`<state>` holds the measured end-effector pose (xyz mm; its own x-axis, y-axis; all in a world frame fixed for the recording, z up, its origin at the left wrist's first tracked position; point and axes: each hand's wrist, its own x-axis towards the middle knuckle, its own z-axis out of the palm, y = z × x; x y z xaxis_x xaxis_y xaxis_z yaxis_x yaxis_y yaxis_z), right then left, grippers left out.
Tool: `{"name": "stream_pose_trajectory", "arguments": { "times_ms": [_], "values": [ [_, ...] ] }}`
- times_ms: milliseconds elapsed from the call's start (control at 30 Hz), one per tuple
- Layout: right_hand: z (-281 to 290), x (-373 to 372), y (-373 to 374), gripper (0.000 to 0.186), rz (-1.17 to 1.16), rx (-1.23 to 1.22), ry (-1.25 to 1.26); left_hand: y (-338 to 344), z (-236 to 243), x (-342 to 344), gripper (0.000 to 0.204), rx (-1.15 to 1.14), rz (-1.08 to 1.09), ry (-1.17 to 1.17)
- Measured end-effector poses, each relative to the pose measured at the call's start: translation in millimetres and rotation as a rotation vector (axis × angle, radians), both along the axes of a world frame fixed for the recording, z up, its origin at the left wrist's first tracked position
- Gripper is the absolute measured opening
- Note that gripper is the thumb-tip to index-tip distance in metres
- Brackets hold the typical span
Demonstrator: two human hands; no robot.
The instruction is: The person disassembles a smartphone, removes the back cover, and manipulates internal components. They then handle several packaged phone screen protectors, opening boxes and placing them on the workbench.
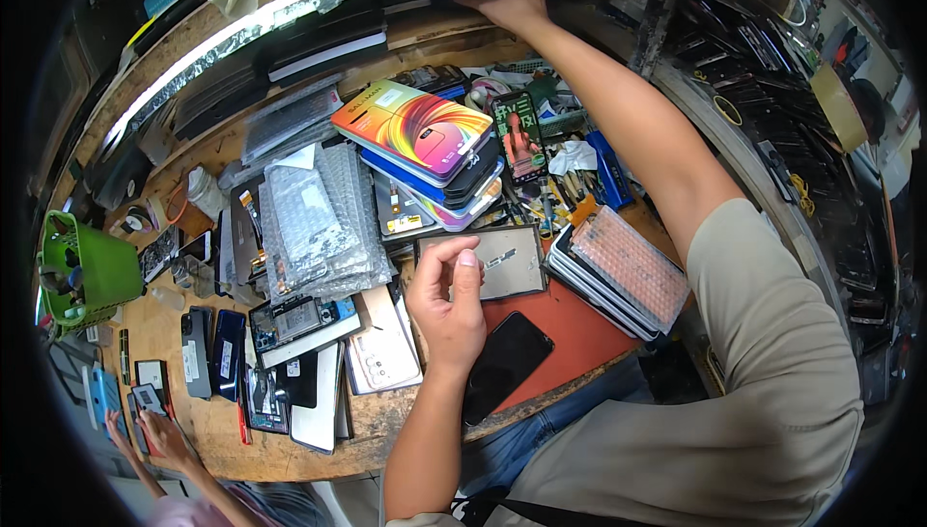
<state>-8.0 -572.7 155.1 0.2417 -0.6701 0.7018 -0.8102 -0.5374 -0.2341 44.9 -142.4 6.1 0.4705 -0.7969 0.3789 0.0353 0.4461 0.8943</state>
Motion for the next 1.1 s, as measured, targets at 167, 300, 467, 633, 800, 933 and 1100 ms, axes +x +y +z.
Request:
{"name": "stream_pose_trajectory", "arguments": {
  "times_ms": [167,300,467,633,800,933,1100],
  "values": [
    [-8.5,22.0,115.5,0.088,0.271,0.118,-0.038,11.6,-6.5,9.9,0.013,0.032,0.101,-0.003],
    [-10.0,-18.9,233.5,0.101,0.514,0.376,0.309,3.7,-3.0,2.5,0.013,0.013,0.124,0.03],
    [-29.7,-11.0,268.9,0.102,0.449,0.464,0.484,0.3,-7.5,1.7,0.013,0.007,0.137,-0.01],
    [-35.1,-30.2,253.7,0.096,0.357,0.386,0.339,-4.6,-9.2,1.7,0.013,-0.013,0.11,0.01],
    [-6.5,-67.4,249.3,0.089,0.181,0.333,0.241,-1.7,-12.6,6.3,0.013,-0.009,0.13,0.011],
    [0.6,-73.5,193.6,0.091,0.087,0.188,0.171,-5.1,-13.4,-0.7,0.013,0.012,0.117,-0.063],
    [2.6,-29.6,160.8,0.091,-0.062,0.199,0.169,-2.5,-12.9,0.2,0.011,0.021,0.138,-0.205]
  ]
}}
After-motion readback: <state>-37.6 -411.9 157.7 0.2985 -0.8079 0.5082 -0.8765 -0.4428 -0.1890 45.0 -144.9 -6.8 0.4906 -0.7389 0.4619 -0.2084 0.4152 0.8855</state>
